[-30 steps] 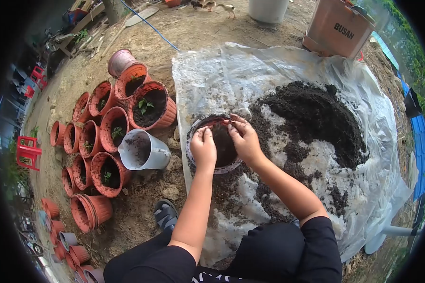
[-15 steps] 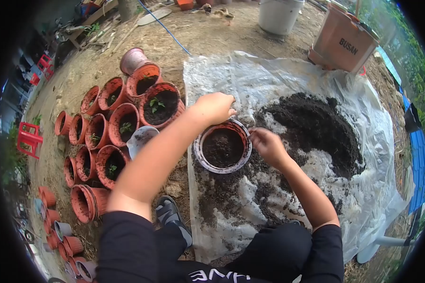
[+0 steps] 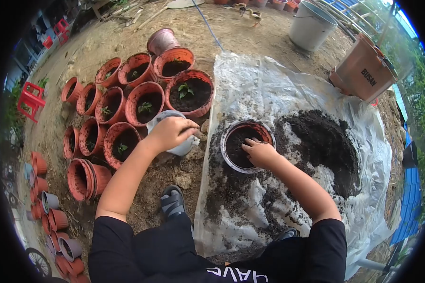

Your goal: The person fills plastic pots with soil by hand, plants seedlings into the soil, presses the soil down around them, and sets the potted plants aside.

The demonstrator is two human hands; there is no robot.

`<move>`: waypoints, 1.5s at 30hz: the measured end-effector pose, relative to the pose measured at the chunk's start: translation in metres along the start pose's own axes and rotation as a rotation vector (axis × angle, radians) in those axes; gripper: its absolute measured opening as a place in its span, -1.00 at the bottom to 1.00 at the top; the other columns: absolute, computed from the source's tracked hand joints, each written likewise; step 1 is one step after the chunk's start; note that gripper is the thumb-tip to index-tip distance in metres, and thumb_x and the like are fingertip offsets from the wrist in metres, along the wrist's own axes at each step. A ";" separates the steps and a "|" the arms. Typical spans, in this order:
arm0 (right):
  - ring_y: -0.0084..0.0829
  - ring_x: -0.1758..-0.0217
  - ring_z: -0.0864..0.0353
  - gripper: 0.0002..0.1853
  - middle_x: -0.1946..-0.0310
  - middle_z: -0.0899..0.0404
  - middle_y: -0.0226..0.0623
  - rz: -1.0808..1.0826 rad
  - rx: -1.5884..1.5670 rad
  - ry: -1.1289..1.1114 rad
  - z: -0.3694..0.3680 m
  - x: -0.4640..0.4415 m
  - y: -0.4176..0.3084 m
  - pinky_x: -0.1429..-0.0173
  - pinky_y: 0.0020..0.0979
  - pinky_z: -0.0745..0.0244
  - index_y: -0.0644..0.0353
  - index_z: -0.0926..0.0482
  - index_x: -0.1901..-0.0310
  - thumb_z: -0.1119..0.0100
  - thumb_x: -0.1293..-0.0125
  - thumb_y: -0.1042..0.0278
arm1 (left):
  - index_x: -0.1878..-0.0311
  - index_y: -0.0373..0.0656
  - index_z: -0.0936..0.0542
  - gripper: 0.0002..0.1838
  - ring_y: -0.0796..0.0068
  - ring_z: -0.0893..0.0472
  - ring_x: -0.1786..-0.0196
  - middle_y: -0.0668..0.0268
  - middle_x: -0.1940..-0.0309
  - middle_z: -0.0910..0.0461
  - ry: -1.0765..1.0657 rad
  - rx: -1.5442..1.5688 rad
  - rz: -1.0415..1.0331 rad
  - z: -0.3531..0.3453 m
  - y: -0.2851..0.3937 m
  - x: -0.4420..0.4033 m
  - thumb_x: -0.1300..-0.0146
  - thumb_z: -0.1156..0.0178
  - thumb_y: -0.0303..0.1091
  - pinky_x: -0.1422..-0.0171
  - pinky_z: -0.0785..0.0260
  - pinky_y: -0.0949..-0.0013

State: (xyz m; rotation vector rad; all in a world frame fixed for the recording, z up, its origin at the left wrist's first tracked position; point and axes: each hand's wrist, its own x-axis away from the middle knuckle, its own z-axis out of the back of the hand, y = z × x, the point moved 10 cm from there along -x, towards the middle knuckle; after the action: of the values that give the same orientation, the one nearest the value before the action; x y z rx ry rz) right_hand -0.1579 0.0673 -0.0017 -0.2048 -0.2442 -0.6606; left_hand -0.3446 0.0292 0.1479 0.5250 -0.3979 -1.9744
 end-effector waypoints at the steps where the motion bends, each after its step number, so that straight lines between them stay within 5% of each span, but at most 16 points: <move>1: -0.22 -0.20 -0.36 -0.61 -0.16 -0.34 -0.22 -0.015 -0.037 -0.098 0.002 0.003 -0.001 -0.16 -0.22 -0.34 0.05 -0.44 -0.09 0.02 -0.19 0.26 | 0.22 -0.25 -0.60 -0.79 0.19 -0.58 0.20 0.12 0.31 -0.61 0.065 0.020 0.052 0.010 -0.013 0.009 -0.16 -0.12 -0.33 0.09 -0.40 0.30; 4: -0.23 0.00 -0.51 -0.67 0.05 -0.50 -0.24 -0.021 -0.046 -0.285 0.008 0.010 -0.004 -0.03 -0.25 -0.44 0.07 -0.54 0.04 -0.01 -0.16 0.23 | 0.16 -0.31 -0.58 -0.75 0.24 -0.60 0.15 0.08 0.21 -0.60 0.122 0.161 0.308 0.028 -0.046 0.033 -0.17 -0.11 -0.36 0.02 -0.40 0.36; 7: -0.27 0.05 -0.52 -0.64 0.15 -0.52 -0.27 -0.031 -0.164 -0.028 0.034 0.006 -0.005 0.01 -0.26 -0.45 0.09 -0.53 0.03 -0.13 -0.10 0.25 | 0.12 -0.30 -0.56 -0.74 0.23 -0.58 0.10 0.08 0.17 -0.59 0.085 0.126 0.334 0.025 -0.061 0.047 -0.18 -0.10 -0.35 -0.03 -0.37 0.35; 10: -0.23 -0.03 -0.50 -0.57 -0.04 -0.46 -0.23 0.148 -0.060 0.172 0.034 -0.003 -0.018 -0.02 -0.27 -0.45 0.10 -0.46 -0.07 -0.12 -0.10 0.29 | 0.09 -0.25 -0.56 -0.74 0.22 -0.56 0.05 0.12 0.14 -0.58 -0.058 0.121 0.330 0.000 -0.077 0.044 -0.18 -0.10 -0.35 -0.06 -0.35 0.32; 14: -0.18 -0.04 -0.49 -0.54 -0.08 -0.43 -0.18 0.037 -0.161 0.000 0.005 -0.003 -0.010 -0.07 -0.24 -0.42 0.13 -0.41 -0.10 -0.07 -0.11 0.33 | 0.10 -0.24 -0.56 -0.74 0.21 -0.56 0.06 0.13 0.14 -0.58 -0.184 0.044 0.379 -0.038 -0.113 0.032 -0.16 -0.12 -0.35 -0.06 -0.35 0.29; 17: -0.16 0.07 -0.53 -0.52 0.08 -0.52 -0.16 -0.040 -0.031 -0.235 0.002 0.001 -0.007 0.02 -0.24 -0.45 0.10 -0.38 -0.14 -0.07 -0.14 0.30 | 0.11 -0.19 -0.57 -0.73 0.17 -0.57 0.08 0.10 0.18 -0.59 -0.431 -0.101 0.525 -0.083 -0.158 0.036 -0.07 -0.15 -0.45 -0.03 -0.37 0.28; 20: -0.16 0.09 -0.54 -0.53 0.13 -0.54 -0.16 -0.086 -0.084 -0.194 0.017 0.005 -0.007 0.04 -0.23 -0.45 0.08 -0.37 -0.16 -0.06 -0.18 0.26 | 0.12 -0.18 -0.59 -0.71 0.14 -0.58 0.10 0.08 0.21 -0.59 -0.593 -0.259 0.613 -0.118 -0.195 0.047 -0.01 -0.17 -0.47 -0.01 -0.39 0.24; 26: -0.14 0.10 -0.54 -0.51 0.09 -0.52 -0.16 -0.034 -0.085 -0.113 0.022 0.002 -0.009 0.04 -0.22 -0.44 0.11 -0.33 -0.18 -0.05 -0.20 0.22 | 0.33 -0.21 -0.57 -0.81 0.04 -0.58 0.15 0.03 0.29 -0.59 -0.226 -0.231 0.852 -0.098 -0.173 0.073 0.04 -0.23 -0.37 0.05 -0.42 0.13; 29: -0.14 0.10 -0.54 -0.51 0.07 -0.52 -0.15 -0.029 -0.072 -0.117 0.021 0.000 -0.011 0.04 -0.22 -0.44 0.12 -0.33 -0.18 -0.06 -0.19 0.22 | 0.32 -0.23 -0.54 -0.79 0.04 -0.57 0.15 0.04 0.31 -0.58 -0.133 -0.236 0.832 -0.095 -0.161 0.084 0.04 -0.26 -0.36 0.05 -0.41 0.12; 31: -0.14 0.09 -0.54 -0.50 0.07 -0.52 -0.15 -0.039 -0.060 -0.131 0.020 -0.001 -0.011 0.04 -0.21 -0.44 0.12 -0.33 -0.18 -0.07 -0.18 0.23 | 0.29 -0.22 -0.58 -0.83 0.15 -0.61 0.14 0.07 0.27 -0.60 -0.134 -0.277 0.789 -0.095 -0.152 0.082 -0.09 -0.02 -0.49 0.08 -0.47 0.18; 40: -0.15 0.08 -0.54 -0.50 0.05 -0.51 -0.16 -0.018 -0.030 -0.125 0.019 -0.005 -0.016 0.01 -0.23 -0.44 0.08 -0.31 -0.20 -0.05 -0.20 0.21 | 0.19 -0.17 -0.57 -0.74 0.13 -0.46 -0.07 0.12 0.02 -0.44 -0.369 -0.255 0.529 -0.131 -0.135 0.067 -0.01 -0.22 -0.33 -0.09 -0.38 0.16; 45: -0.15 0.08 -0.53 -0.50 0.04 -0.50 -0.16 -0.027 -0.039 -0.139 0.020 -0.004 -0.016 0.01 -0.23 -0.44 0.06 -0.31 -0.20 -0.04 -0.21 0.21 | 0.14 -0.12 -0.58 -0.71 0.14 -0.46 -0.07 0.14 0.05 -0.47 -0.488 -0.314 0.593 -0.140 -0.141 0.077 -0.01 -0.21 -0.32 -0.06 -0.37 0.14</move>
State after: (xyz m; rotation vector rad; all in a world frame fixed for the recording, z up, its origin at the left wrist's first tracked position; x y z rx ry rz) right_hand -0.1739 0.0623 0.0184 -0.2861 -0.3681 -0.6793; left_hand -0.4078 0.0144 -0.0548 -0.2664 -0.4661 -1.5196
